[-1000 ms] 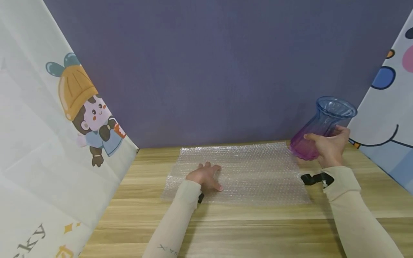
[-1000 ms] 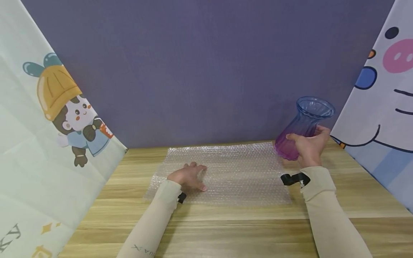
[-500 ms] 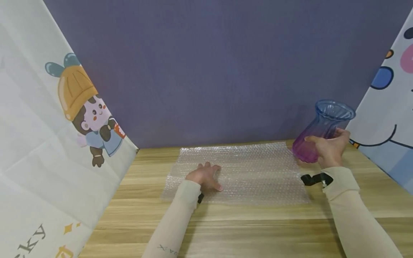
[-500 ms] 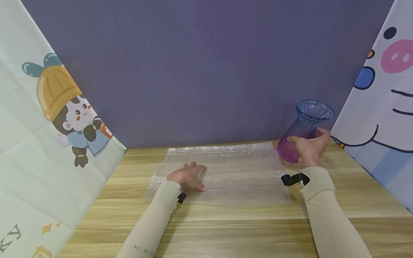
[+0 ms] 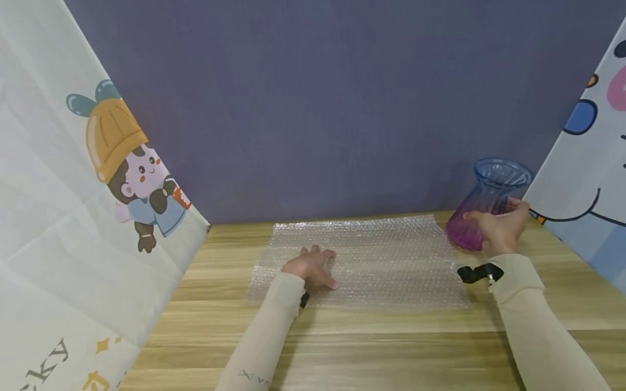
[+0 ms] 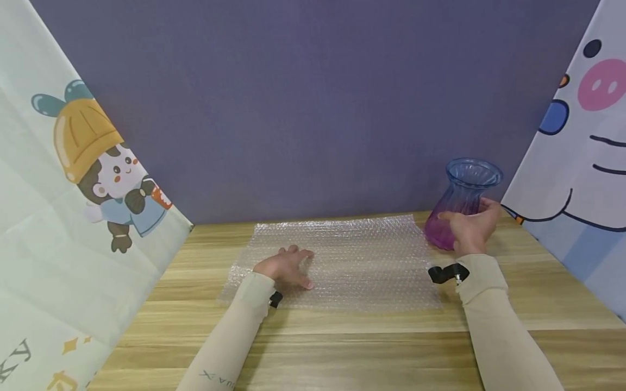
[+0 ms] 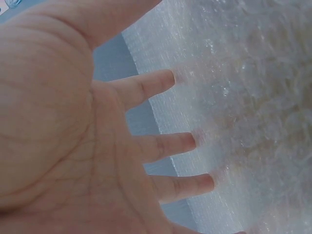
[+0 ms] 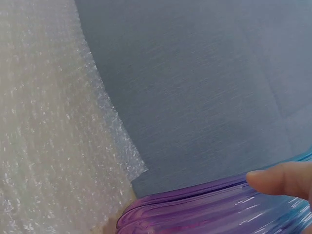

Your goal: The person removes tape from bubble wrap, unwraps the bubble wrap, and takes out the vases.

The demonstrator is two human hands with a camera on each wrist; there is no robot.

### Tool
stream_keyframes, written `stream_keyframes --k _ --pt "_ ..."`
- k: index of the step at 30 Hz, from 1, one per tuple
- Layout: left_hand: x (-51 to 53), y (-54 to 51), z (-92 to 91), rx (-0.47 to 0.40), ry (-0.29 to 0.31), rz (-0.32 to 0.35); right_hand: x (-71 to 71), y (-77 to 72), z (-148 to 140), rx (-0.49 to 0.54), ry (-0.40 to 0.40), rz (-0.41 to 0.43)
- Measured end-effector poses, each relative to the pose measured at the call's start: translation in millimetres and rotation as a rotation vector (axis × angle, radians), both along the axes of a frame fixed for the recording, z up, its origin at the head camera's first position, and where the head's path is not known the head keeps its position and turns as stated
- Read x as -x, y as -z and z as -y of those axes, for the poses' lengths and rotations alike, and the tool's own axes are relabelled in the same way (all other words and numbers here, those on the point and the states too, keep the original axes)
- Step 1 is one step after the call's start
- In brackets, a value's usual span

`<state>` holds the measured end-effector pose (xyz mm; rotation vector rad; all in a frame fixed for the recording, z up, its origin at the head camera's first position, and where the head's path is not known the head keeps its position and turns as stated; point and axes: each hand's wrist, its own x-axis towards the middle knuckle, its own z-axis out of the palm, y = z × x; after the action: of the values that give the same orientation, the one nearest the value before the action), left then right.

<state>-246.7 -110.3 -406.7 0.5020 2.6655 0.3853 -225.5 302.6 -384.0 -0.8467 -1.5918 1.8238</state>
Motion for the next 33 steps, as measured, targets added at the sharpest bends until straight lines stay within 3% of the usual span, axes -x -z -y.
stream_keyframes --k 5,10,17,29,33 --pt "0.2 -1.0 -0.9 -0.001 0.0 0.004 0.8 5.2 -3 -0.021 -0.004 0.047" --pt "-1.0 -2.7 -1.9 0.007 0.005 0.005 2.7 8.8 -4 -0.011 0.012 0.022" --pt "-1.4 -2.8 -1.9 0.041 0.036 -0.025 2.7 11.5 -6 -0.106 -0.051 0.151" --pt "-4.8 -5.7 0.3 0.022 0.024 -0.008 1.2 13.2 -3 -0.159 -0.059 0.133" --pt "-6.0 -6.7 0.4 0.036 0.019 -0.008 -0.4 11.7 -4 -0.236 -0.089 0.156"
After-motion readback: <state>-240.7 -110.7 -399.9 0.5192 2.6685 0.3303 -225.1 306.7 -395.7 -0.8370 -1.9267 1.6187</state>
